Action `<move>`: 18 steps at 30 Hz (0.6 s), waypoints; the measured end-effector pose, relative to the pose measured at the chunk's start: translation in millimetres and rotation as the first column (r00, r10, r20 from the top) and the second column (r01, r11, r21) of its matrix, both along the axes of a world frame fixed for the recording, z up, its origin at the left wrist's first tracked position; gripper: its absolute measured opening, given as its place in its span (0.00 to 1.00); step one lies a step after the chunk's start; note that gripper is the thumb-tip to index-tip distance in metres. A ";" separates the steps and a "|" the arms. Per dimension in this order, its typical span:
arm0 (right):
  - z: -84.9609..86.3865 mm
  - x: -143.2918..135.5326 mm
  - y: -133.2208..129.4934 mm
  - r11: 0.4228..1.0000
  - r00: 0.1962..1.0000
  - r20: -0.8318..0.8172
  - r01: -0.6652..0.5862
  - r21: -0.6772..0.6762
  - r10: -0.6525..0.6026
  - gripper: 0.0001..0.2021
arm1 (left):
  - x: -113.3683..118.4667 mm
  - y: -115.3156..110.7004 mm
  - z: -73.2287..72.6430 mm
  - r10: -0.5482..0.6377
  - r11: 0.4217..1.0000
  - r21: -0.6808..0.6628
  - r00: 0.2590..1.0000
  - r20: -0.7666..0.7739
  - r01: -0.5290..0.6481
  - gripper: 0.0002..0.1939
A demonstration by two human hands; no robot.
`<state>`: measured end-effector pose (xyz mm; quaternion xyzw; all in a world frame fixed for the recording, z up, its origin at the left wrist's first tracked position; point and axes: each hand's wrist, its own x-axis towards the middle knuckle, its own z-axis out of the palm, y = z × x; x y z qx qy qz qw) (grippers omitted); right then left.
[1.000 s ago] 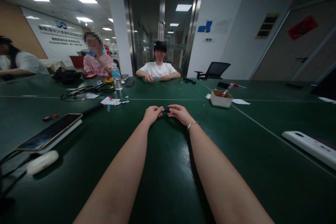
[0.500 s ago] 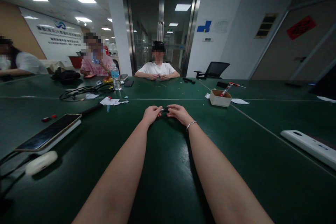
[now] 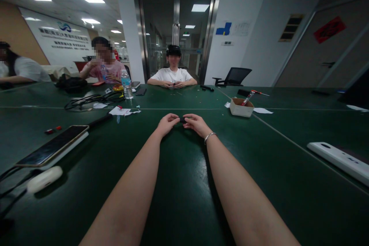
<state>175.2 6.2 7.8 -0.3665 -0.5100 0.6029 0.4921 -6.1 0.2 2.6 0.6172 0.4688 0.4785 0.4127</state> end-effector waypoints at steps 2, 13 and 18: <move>0.0 0.1 -0.1 1.000 1.000 -0.003 -0.009 0.003 0.009 0.07 | 1.3 0.3 0.5 0.020 0.999 -0.045 1.000 -0.007 -0.021 0.16; -0.3 -0.3 -0.1 1.000 1.000 0.013 -0.008 0.006 0.008 0.07 | 0.0 2.1 -1.6 0.025 0.999 -0.038 0.999 -0.048 -0.027 0.14; 0.8 -0.4 -1.1 1.000 1.000 0.012 -0.011 0.003 0.011 0.07 | 1.0 0.9 0.6 0.032 0.999 -0.035 0.997 -0.073 -0.034 0.14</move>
